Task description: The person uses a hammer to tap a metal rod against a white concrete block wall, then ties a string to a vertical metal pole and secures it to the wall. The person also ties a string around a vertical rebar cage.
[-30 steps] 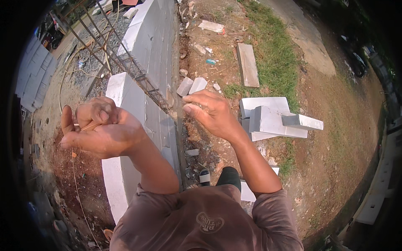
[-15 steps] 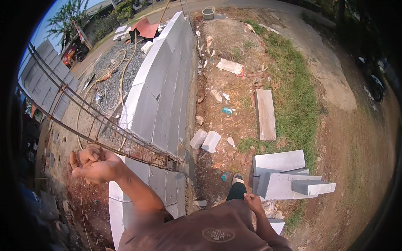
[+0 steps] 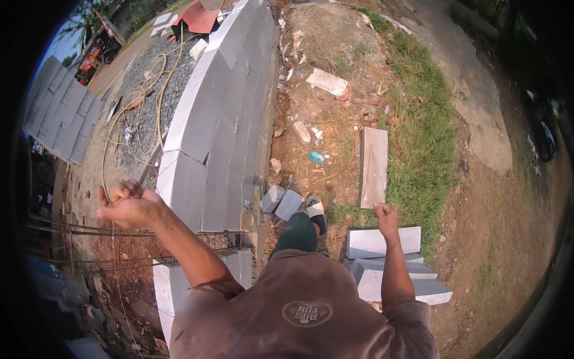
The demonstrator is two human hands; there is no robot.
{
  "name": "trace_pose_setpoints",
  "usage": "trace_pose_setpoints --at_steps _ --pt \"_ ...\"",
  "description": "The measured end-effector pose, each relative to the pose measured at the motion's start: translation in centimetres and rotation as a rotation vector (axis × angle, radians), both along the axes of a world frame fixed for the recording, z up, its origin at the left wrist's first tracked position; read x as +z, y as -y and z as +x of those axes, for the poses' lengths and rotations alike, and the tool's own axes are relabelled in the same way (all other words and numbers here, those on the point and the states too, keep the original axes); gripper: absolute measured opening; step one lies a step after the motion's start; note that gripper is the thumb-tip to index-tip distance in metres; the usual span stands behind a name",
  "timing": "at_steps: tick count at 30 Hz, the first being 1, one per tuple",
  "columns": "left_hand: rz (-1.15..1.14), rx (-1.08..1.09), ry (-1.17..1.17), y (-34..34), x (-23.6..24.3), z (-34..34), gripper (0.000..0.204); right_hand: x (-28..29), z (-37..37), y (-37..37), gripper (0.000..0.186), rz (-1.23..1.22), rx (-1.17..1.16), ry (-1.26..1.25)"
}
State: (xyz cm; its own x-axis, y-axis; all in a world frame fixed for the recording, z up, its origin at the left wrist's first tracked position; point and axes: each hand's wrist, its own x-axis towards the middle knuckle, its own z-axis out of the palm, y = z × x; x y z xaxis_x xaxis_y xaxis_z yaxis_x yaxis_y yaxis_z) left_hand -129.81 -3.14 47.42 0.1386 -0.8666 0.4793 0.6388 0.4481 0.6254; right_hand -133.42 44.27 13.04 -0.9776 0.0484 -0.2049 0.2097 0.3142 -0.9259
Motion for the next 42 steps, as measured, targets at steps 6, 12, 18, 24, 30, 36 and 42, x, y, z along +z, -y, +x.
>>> trace_pose_setpoints --at_steps 6,12,18,24,30,36,42 --pt "-0.050 -0.019 -0.149 2.1 -0.5 -13.4 0.061 -1.3 -13.7 6.0 0.031 -0.151 0.140 0.115" --pt "-0.022 0.021 -0.263 5.0 1.6 -29.7 0.057 -6.3 -32.1 5.2 0.031 0.084 0.217 0.169" --pt "0.007 -0.044 -0.329 8.7 4.2 -43.7 0.064 -9.4 -40.7 2.7 0.029 0.251 0.107 0.556" --pt "-0.054 -0.167 -0.423 12.7 3.0 -57.3 0.066 -13.0 -51.5 -3.0 0.034 0.644 0.646 0.555" --pt "-0.074 -0.245 -0.472 15.6 1.6 -72.4 0.075 -10.3 -76.3 -4.1 0.038 1.136 0.952 -0.083" --pt "0.012 -0.110 -0.382 15.8 4.1 -85.1 0.074 -1.0 -106.5 7.0 0.035 0.280 0.364 -0.038" --pt "-0.008 -0.215 -0.353 17.8 3.4 -102.4 0.071 0.8 -121.7 15.6 0.030 0.259 0.384 -0.022"
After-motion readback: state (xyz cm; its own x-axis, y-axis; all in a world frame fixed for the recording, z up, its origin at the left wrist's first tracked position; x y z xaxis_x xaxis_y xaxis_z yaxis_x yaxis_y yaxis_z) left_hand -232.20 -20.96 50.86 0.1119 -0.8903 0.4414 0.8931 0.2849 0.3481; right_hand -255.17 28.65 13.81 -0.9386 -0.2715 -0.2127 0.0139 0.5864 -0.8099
